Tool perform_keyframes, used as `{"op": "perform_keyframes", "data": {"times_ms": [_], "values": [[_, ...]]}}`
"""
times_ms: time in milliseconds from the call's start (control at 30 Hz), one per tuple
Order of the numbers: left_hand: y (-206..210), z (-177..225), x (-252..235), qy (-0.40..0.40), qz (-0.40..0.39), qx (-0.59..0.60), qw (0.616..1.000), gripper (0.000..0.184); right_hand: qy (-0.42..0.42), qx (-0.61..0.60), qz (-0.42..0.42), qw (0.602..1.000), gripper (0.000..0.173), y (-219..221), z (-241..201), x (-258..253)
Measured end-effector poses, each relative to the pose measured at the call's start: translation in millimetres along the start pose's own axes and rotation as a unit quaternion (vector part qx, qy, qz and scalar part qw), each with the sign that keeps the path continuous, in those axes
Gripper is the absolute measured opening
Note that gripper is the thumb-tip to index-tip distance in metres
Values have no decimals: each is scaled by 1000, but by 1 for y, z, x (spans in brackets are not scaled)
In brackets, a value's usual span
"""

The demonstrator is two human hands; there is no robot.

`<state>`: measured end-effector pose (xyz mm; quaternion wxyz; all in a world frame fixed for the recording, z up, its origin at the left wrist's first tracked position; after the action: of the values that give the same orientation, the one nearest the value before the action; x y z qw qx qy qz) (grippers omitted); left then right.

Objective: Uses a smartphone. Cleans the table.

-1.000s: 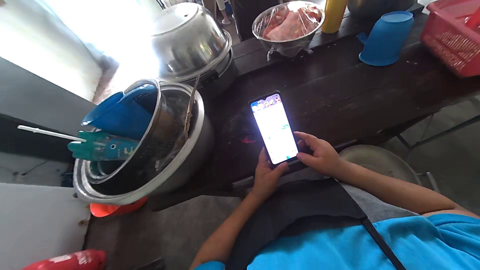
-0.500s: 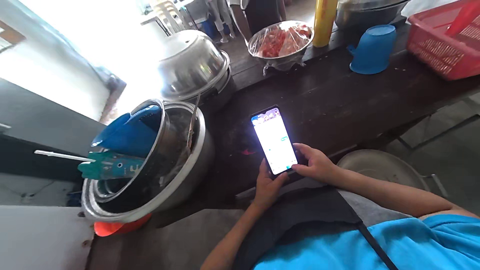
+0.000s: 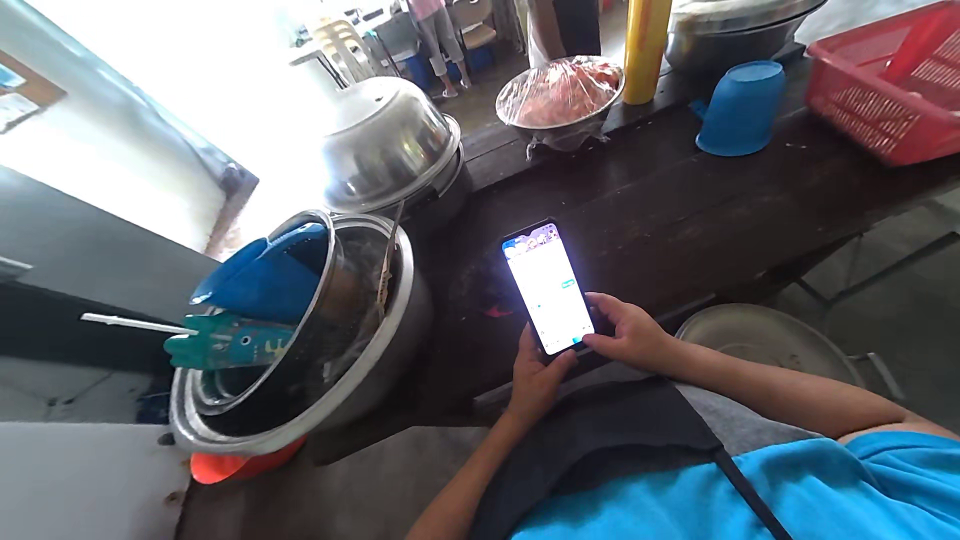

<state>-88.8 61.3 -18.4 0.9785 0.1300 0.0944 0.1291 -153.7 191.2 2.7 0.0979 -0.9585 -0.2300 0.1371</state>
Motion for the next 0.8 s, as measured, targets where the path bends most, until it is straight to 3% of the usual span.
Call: {"op": "perform_keyframes", "data": {"times_ms": [800], "values": [[-4,-7,2,-24,1,-15,1000,66,12,12,7,1000,53,0,3,4]]}}
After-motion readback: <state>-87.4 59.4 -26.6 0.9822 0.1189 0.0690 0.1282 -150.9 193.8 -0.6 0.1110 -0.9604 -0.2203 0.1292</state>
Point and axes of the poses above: each hand's wrist, its own x-axis away from the middle knuckle, its own y-axis out of the palm, z = x × y, the point moved 9 cm from there along -x, towards the middle knuckle, and after that the axes turned 10 degrees about z, right-handed, at the moved point
